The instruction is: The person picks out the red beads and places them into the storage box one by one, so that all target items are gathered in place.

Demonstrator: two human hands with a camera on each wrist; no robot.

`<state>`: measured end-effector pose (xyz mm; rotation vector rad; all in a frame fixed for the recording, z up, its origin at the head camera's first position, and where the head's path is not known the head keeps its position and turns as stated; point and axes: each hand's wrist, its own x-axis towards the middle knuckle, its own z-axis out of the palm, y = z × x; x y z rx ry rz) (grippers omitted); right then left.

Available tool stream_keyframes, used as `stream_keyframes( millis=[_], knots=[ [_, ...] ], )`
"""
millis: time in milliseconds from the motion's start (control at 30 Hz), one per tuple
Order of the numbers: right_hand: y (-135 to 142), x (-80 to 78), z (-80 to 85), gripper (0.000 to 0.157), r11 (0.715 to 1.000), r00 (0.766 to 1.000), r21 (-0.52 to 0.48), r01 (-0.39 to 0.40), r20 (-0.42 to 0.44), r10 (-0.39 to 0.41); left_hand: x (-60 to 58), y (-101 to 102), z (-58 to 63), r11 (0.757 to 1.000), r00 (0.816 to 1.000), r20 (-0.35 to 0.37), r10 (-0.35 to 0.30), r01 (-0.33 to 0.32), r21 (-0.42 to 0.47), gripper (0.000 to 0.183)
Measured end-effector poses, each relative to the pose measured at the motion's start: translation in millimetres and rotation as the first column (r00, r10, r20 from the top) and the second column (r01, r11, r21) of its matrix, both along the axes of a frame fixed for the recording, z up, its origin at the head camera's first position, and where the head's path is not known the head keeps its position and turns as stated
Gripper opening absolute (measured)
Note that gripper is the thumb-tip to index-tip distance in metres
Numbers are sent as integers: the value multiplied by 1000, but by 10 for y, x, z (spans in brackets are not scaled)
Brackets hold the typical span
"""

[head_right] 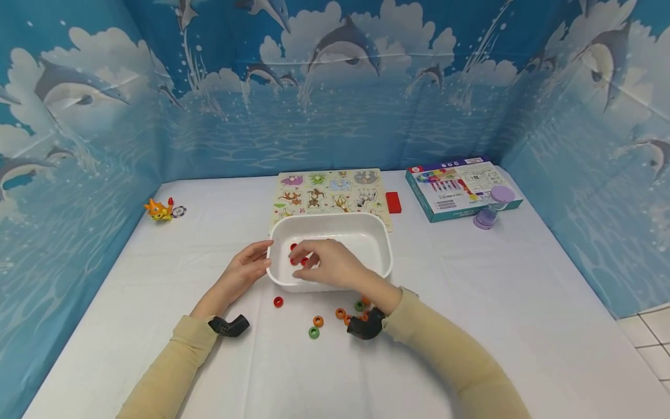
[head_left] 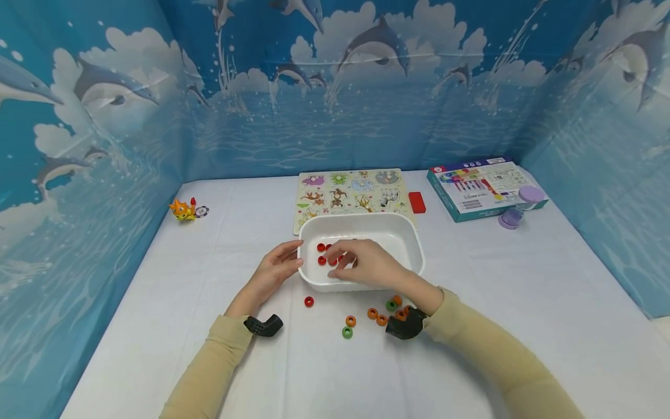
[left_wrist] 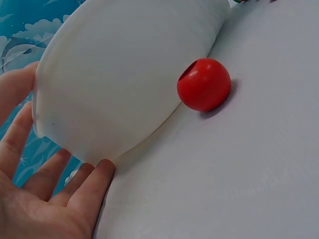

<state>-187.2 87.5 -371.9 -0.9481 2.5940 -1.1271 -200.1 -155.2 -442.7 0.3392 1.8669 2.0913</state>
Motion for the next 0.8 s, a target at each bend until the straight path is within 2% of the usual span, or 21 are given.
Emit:
stream_keyframes(
  millis=[167, 333, 467, 600, 800],
  knots=[
    [-183, 324, -125, 25, 997, 996, -74, -34, 79, 40, 4, -2, 5, 1000, 1000, -8, -14, 14, 25, 50],
    [-286, 483, -376, 30, 990, 994, -119, -74, 77, 83, 12, -6, 14, 999, 999, -12, -29, 30, 31, 51],
    [-341, 525, -562, 38, 990, 996, -108, -87, -10, 87, 15, -10, 7, 999, 999, -21, -36, 37, 36, 50],
    [-377, 500, -706, 40, 995, 993, -67, -79, -95, 73, 11, -11, -3, 999, 999, -25, -30, 31, 40, 49],
    [-411, 463, -838, 33, 997, 990, -36, -62, -126, 57, -1, -15, -9, 999, 1000, -20, -24, 25, 32, 50]
  ],
)
